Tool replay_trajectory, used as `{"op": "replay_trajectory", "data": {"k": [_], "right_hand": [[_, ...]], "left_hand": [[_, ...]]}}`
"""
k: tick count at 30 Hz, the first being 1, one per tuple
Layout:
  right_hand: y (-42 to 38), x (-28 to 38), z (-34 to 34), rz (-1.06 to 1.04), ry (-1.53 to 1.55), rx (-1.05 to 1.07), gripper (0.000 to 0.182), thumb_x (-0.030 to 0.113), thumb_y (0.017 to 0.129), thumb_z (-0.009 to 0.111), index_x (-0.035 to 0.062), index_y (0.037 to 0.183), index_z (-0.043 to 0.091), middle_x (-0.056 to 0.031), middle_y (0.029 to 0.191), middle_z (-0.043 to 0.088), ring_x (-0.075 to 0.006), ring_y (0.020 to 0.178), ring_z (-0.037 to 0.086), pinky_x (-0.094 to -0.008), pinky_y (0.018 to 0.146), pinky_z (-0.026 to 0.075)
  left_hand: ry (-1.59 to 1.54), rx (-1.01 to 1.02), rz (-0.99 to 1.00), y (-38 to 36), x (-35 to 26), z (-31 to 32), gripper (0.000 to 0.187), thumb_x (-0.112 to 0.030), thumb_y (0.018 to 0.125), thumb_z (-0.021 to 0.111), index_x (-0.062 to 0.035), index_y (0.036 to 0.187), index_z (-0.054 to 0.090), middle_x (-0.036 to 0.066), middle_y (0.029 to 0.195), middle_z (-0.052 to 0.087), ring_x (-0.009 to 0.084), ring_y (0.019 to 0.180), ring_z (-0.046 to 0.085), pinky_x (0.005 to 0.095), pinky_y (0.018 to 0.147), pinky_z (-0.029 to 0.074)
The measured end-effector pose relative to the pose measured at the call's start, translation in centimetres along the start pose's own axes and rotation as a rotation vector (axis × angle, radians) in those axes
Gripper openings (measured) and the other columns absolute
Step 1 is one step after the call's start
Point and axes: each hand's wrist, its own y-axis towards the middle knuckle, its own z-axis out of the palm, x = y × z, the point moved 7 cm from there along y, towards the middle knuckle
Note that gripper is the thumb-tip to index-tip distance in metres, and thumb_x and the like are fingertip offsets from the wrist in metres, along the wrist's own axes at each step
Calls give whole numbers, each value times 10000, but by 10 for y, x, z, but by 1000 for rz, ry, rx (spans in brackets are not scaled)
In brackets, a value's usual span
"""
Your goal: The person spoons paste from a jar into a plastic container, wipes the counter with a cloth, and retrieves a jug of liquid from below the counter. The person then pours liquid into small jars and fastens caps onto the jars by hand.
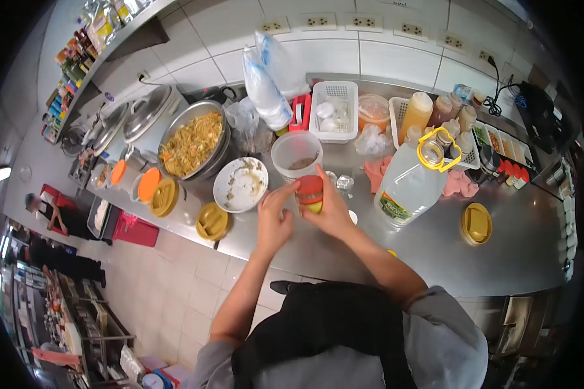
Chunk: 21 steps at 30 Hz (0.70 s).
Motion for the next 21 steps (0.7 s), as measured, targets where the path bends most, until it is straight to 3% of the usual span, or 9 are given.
{"op": "replay_trajectory", "data": {"k": [2, 3, 8, 10, 12, 13, 15, 18, 21], "right_hand": [[1, -12, 11, -16, 89, 89, 1037, 193, 725, 795, 38, 1558, 198, -176, 1291, 596, -331, 1178, 603, -403, 1012, 461], [12, -10, 9, -44, 100, 74, 1035, 195, 729, 792, 35, 1558, 194, -172, 1284, 602, -327, 1173, 607, -401, 1012, 460], [-3, -18, 15, 11, 145, 102, 1051, 253, 732, 806, -11, 1548, 198, -184, 1247, 626, -339, 1148, 626, -400, 990, 477], [-5, -16, 15, 12, 165, 111, 1037, 259, 756, 798, 11, 1555, 184, -173, 1256, 618, -319, 1127, 637, -395, 976, 487], [-8, -19, 18, 42, 240, 124, 984, 251, 790, 780, 59, 1561, 199, -150, 1268, 611, -298, 1113, 644, -389, 960, 503], [-8, -28, 20, 153, 422, 97, 924, 268, 812, 759, 92, 1548, 229, -131, 1257, 613, -280, 1102, 649, -390, 941, 516], [-7, -40, 29, 371, 786, 38, 805, 300, 858, 719, 156, 1523, 289, -92, 1234, 618, -244, 1078, 659, -390, 904, 543], [-24, -37, 30, 749, 963, 125, 592, 417, 914, 627, 221, 1427, 406, -43, 1217, 609, -192, 1052, 657, -391, 799, 578], [-24, -37, 34, 684, 1142, 210, 511, 524, 925, 553, 224, 1333, 490, -30, 1172, 629, -169, 1016, 658, -384, 689, 584]], "left_hand": [[-214, 38, -202, 5, 47, 18, 612, 74, 695, 487, -95, 1259, 655, 117, 1258, 673, 323, 1207, 606, 564, 1116, 333], [-51, 19, -9, 12, 22, 10, 618, 85, 697, 487, -89, 1267, 653, 130, 1229, 680, 339, 1164, 624, 507, 1058, 423], [-143, 27, -86, 8, 33, 8, 635, 108, 696, 480, -88, 1275, 651, 137, 1190, 691, 330, 1051, 645, 386, 885, 511], [-85, -13, 20, 8, 27, 7, 650, 112, 696, 476, -90, 1291, 644, 128, 1191, 693, 309, 1017, 650, 367, 822, 523], [-161, 24, -165, 3, 34, 8, 636, 115, 727, 456, -68, 1311, 631, 115, 1244, 682, 190, 1054, 651, 307, 828, 522], [-200, 39, -255, 1, 36, 8, 629, 117, 743, 446, -57, 1321, 624, 109, 1270, 677, 131, 1073, 651, 277, 830, 521], [-279, -30, -260, 1, 32, 2, 626, 116, 746, 438, -37, 1329, 608, 112, 1282, 670, 162, 1147, 633, 311, 924, 501], [-358, -99, -242, 0, 27, -9, 603, 114, 748, 425, 2, 1314, 600, 125, 1284, 667, 202, 1226, 602, 346, 1049, 439], [-293, -142, -138, -2, 52, -15, 581, 101, 756, 436, -7, 1296, 622, 128, 1256, 683, 151, 1048, 629, 260, 795, 450]]}}
